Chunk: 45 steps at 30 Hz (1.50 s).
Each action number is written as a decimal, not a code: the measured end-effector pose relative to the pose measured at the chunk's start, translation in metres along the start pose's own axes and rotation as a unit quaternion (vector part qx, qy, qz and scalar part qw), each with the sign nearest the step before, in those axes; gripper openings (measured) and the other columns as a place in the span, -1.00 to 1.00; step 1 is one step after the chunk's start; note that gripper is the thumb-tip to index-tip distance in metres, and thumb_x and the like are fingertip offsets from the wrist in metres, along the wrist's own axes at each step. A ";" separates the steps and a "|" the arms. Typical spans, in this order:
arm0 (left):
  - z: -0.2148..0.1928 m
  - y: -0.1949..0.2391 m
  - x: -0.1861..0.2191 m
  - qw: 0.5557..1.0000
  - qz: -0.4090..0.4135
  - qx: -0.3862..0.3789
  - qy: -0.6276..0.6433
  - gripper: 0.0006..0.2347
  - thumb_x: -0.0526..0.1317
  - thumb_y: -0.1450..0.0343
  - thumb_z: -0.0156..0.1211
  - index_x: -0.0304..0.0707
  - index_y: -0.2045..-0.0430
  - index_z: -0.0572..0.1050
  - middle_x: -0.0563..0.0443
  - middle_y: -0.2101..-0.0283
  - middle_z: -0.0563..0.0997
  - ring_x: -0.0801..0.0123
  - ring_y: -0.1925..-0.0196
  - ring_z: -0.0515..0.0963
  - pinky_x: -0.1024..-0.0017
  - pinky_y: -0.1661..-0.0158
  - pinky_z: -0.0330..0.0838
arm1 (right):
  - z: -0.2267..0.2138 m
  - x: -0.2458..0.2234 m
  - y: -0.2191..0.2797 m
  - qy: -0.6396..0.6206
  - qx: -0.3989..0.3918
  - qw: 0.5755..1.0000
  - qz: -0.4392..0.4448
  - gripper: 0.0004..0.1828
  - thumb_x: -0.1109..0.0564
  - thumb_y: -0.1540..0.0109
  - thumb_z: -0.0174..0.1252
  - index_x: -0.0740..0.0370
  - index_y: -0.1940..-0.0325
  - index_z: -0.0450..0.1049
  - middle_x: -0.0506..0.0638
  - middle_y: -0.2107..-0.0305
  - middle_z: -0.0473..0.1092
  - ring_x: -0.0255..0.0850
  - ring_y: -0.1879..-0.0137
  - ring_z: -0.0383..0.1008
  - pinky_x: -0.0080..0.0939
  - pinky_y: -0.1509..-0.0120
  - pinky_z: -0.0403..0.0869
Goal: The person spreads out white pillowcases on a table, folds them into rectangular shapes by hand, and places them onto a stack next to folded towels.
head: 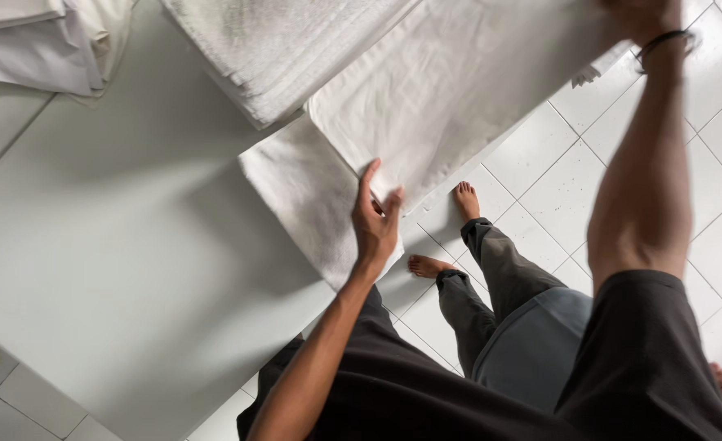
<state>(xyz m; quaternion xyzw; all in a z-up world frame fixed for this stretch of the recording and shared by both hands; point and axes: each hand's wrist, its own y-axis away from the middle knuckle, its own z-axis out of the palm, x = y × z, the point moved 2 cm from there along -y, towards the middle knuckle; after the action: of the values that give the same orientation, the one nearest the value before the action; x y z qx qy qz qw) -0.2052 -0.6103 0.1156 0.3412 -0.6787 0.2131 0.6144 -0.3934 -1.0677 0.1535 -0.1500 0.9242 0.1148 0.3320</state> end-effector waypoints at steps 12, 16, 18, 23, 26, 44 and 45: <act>0.063 0.005 -0.051 0.979 -0.156 -0.052 -0.118 -0.27 -0.07 -0.45 0.33 -0.35 -0.50 0.12 -0.45 -0.47 0.32 -0.24 -0.52 0.29 -0.07 -0.43 0.22 | 0.130 0.034 0.066 -0.185 0.111 0.957 0.194 -0.49 -0.04 -0.26 0.62 -0.03 -0.11 0.44 -0.14 0.23 0.66 -0.34 0.41 0.58 -0.27 0.35 0.64; 0.070 0.014 -0.056 0.961 -0.260 -0.073 -0.065 -0.15 0.05 -0.42 0.31 -0.19 -0.59 -0.02 -0.48 -0.57 0.07 -0.24 -0.60 0.15 -0.06 -0.44 0.23 | 0.127 0.038 0.047 -0.216 0.072 0.940 0.253 -0.58 -0.08 -0.32 0.66 -0.03 0.30 0.49 -0.17 0.60 0.34 -0.36 0.61 0.26 -0.23 0.66 0.14; 0.068 0.022 -0.054 0.959 -0.265 -0.070 -0.063 -0.08 0.12 -0.42 0.33 -0.11 -0.64 -0.10 -0.49 -0.66 -0.05 -0.27 -0.67 0.08 -0.02 -0.48 0.17 | 0.126 0.041 0.042 -0.234 0.070 0.926 0.289 -0.62 0.02 -0.27 0.66 -0.04 0.37 0.50 -0.15 0.65 0.27 -0.37 0.62 0.17 -0.21 0.67 0.02; 0.044 0.063 -0.035 0.887 -0.295 -0.352 -0.045 0.10 0.46 -0.27 0.01 0.19 -0.67 -0.44 -0.17 -0.72 -0.71 -0.23 -0.73 -0.70 -0.44 -0.56 -0.22 | 0.118 0.046 0.042 -0.329 0.174 0.878 0.301 -0.53 0.12 -0.33 0.58 -0.10 0.31 0.32 -0.14 0.59 0.19 -0.31 0.57 0.15 -0.19 0.55 -0.04; -0.011 0.090 -0.003 0.866 -0.202 -0.457 -0.012 -0.06 0.51 -0.33 -0.09 -0.15 -0.53 0.37 -0.20 -0.21 0.62 0.22 -0.13 0.55 0.27 -0.12 0.41 | 0.115 0.050 0.055 -0.262 0.148 0.883 0.359 -0.65 -0.12 -0.33 0.49 -0.24 0.28 0.38 -0.31 0.31 0.43 -0.39 0.38 0.44 -0.19 0.32 0.25; -0.089 0.112 -0.012 0.846 -0.320 -0.427 -0.018 -0.27 0.32 -0.43 0.14 -0.14 -0.43 0.40 0.04 -0.48 0.55 0.24 -0.47 0.58 0.22 -0.45 0.39 | 0.109 0.066 0.047 -0.304 0.329 0.834 0.322 -0.76 0.28 -0.17 0.05 -0.12 0.27 0.43 -0.06 0.16 0.70 -0.27 0.45 0.55 -0.25 0.51 0.37; -0.088 0.117 -0.015 0.846 -0.322 -0.426 -0.017 -0.27 0.32 -0.43 0.14 -0.14 -0.43 0.40 0.04 -0.48 0.55 0.24 -0.47 0.58 0.22 -0.45 0.39 | 0.119 0.065 0.060 -0.304 0.327 0.835 0.323 -0.76 0.28 -0.17 0.05 -0.12 0.27 0.43 -0.06 0.16 0.70 -0.27 0.45 0.55 -0.25 0.51 0.37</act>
<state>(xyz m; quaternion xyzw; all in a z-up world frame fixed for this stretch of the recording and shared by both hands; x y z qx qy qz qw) -0.2292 -0.4656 0.1298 0.2488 -0.5657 -0.3125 0.7214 -0.3933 -0.9877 0.0285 0.3165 0.7565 -0.0539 0.5698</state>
